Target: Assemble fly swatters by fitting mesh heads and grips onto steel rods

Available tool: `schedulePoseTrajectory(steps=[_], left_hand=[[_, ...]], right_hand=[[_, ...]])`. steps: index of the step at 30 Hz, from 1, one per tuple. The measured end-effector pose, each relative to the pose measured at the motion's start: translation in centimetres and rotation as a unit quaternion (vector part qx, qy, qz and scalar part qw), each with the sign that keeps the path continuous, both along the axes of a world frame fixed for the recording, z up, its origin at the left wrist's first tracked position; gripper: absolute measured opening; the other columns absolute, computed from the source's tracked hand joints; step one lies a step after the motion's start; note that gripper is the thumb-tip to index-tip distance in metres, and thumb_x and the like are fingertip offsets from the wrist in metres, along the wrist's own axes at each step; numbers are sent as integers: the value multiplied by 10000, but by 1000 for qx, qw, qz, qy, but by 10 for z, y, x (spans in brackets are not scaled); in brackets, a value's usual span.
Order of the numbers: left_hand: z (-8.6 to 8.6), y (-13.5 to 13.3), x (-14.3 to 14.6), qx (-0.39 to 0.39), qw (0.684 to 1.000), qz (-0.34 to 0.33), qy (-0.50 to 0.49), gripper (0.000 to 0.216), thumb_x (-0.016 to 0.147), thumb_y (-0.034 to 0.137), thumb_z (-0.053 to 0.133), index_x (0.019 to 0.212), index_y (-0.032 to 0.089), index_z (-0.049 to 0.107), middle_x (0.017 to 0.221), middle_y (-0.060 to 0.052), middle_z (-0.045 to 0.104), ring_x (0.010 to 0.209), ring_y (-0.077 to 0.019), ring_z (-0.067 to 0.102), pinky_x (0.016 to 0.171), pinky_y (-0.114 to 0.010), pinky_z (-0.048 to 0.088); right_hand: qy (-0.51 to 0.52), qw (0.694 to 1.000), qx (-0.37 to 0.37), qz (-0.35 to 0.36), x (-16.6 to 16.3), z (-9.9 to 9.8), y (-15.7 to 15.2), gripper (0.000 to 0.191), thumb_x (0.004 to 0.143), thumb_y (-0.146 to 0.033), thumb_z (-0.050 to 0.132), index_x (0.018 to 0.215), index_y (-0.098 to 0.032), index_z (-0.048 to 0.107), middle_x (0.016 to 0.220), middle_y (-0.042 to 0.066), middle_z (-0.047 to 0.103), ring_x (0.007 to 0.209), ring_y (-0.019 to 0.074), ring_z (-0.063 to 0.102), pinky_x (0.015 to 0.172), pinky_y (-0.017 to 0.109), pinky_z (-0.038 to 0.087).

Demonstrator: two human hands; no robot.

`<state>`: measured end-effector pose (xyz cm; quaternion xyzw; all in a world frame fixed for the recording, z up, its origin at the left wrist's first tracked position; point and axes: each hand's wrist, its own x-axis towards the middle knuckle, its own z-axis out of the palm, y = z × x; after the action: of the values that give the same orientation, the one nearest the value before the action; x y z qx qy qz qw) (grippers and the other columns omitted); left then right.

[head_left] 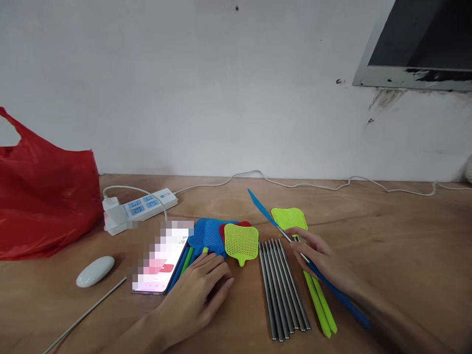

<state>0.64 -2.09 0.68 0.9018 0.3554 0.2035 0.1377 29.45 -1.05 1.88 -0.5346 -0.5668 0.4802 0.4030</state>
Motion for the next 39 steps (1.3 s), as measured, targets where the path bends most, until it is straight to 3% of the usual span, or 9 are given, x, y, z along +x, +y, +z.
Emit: schedulePoseTrajectory(steps=[5,8,14,18,21,26,32,35,39], left_hand=[[2,0,-1,4,996,67,-57,153,1001,227,397,895,224,508,885,-39,593,805,-223,557,719,-346,435],[2,2,-2,15,990,92,-103,69,989,231,436,1015,238,500,1028,-64,594,920,-240,572,772,-360,470],[-1,4,-4,2,971,159,-177,356,986,294,492,1329,274,402,1269,-104,544,1114,-279,554,910,-431,479],[-1,2,-3,-97,957,148,-231,389,996,364,496,1371,291,422,1153,-64,627,1033,-246,603,884,-390,502],[0,2,-1,-188,926,124,-302,353,991,412,505,1314,273,488,975,-21,661,889,-202,639,781,-321,528],[0,3,1,-309,875,105,-357,438,949,472,572,1290,215,477,662,55,584,564,-132,575,531,-239,482],[1,1,0,-329,867,102,-360,495,930,487,604,1313,206,468,642,58,597,525,-114,566,478,-214,468],[5,0,0,-328,866,121,-358,524,914,500,617,1321,199,481,611,63,592,484,-111,548,433,-207,452],[7,1,-1,-349,857,136,-353,633,871,558,639,1346,170,484,564,65,590,400,-103,505,366,-199,391]], right_hand=[[25,995,-44,81,-5,7,-6,465,834,-587,561,1078,-193,607,333,-118,371,286,93,281,366,233,191],[65,987,-71,125,-4,2,-7,368,857,-522,562,1002,-187,612,322,-116,389,266,81,251,350,224,166],[101,973,-101,179,-5,-1,-13,353,925,-546,497,894,-202,568,310,-137,337,248,67,176,309,210,147],[53,962,-127,237,-13,9,-21,444,927,-622,445,924,-198,579,311,-146,329,242,62,179,297,196,142],[37,956,-143,253,-18,9,-25,506,895,-674,446,960,-193,588,309,-152,332,234,63,191,279,186,142],[43,958,-146,242,-24,-3,-25,431,883,-613,481,743,-209,534,310,-131,366,234,49,209,284,178,147],[28,959,-151,238,-26,-4,-26,408,861,-581,494,663,-224,487,310,-122,361,238,52,234,278,177,145],[4,965,-126,232,-29,-5,-28,420,883,-576,489,661,-220,492,324,-113,380,261,47,248,307,176,172],[-21,980,-70,185,-34,-10,-31,453,876,-575,534,603,-236,407,358,-132,277,285,43,235,297,168,145]])
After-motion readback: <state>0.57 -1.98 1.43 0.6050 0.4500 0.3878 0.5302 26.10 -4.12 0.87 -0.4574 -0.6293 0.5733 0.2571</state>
